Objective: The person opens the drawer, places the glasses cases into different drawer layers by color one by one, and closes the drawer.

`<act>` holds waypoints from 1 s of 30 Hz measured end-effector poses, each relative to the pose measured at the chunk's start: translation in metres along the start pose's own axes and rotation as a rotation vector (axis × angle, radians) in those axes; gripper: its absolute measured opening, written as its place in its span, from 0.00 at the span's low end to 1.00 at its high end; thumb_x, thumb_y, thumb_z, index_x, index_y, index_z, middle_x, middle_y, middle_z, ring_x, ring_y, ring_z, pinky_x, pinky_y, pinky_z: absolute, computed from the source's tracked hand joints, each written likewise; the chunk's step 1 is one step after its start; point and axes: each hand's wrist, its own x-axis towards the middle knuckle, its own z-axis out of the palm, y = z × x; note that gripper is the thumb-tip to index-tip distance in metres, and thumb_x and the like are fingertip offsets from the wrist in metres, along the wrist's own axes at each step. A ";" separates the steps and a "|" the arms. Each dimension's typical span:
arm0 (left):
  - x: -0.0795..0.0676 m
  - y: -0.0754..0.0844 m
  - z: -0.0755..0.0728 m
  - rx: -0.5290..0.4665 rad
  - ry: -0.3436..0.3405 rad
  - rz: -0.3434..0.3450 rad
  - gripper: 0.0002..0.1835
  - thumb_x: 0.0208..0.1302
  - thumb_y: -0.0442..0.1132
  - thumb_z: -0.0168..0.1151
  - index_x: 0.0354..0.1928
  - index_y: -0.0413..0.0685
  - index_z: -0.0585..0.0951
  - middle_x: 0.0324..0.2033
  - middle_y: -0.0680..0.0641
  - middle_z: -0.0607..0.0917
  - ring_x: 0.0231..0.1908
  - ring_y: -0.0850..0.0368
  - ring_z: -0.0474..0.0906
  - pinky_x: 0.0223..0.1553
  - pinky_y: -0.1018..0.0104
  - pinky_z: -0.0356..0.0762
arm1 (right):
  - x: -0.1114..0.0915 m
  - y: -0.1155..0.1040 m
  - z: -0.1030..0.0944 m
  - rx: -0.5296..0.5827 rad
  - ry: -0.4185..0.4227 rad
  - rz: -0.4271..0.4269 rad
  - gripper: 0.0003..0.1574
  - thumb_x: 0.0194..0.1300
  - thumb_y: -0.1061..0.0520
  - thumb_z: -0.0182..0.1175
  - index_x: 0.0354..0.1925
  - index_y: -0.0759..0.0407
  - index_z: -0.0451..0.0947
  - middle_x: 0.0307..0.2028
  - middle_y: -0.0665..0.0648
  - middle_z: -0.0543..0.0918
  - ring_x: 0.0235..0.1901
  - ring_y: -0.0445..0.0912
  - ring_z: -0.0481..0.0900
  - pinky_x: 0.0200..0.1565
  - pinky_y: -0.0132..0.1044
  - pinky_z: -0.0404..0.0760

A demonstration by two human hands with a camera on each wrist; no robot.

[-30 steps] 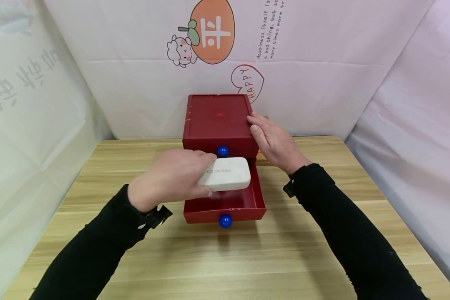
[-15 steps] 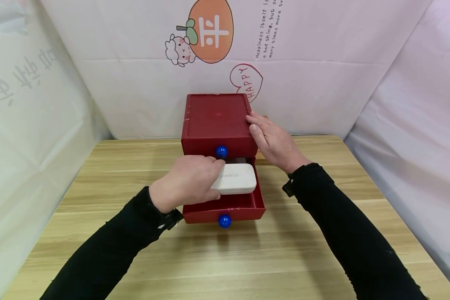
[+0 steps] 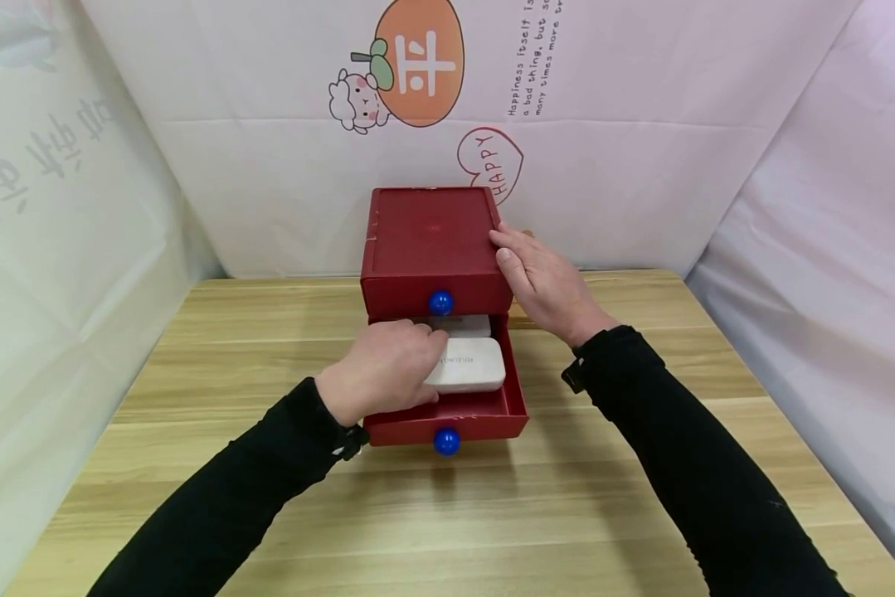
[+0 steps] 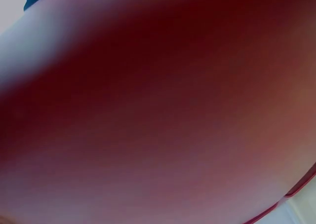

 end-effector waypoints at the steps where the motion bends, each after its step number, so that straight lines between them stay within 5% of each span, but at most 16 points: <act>1: 0.000 0.000 0.001 0.005 0.003 0.002 0.29 0.48 0.60 0.71 0.44 0.47 0.77 0.34 0.51 0.82 0.31 0.57 0.75 0.36 0.64 0.79 | 0.000 0.000 0.000 0.000 0.000 0.000 0.38 0.75 0.35 0.32 0.74 0.48 0.61 0.75 0.50 0.59 0.73 0.44 0.53 0.71 0.49 0.57; 23: -0.002 0.001 0.021 0.022 0.013 0.017 0.35 0.47 0.62 0.71 0.49 0.44 0.78 0.39 0.47 0.80 0.34 0.56 0.74 0.42 0.64 0.81 | -0.001 0.001 0.000 0.007 0.002 -0.006 0.38 0.75 0.35 0.33 0.74 0.48 0.61 0.75 0.50 0.59 0.73 0.44 0.53 0.71 0.49 0.57; 30: -0.003 0.000 0.023 0.046 0.062 0.021 0.35 0.47 0.62 0.71 0.50 0.45 0.78 0.39 0.46 0.79 0.35 0.55 0.73 0.42 0.64 0.81 | -0.001 0.001 0.000 0.006 0.001 -0.009 0.38 0.75 0.35 0.33 0.74 0.49 0.61 0.75 0.50 0.59 0.73 0.45 0.53 0.71 0.49 0.56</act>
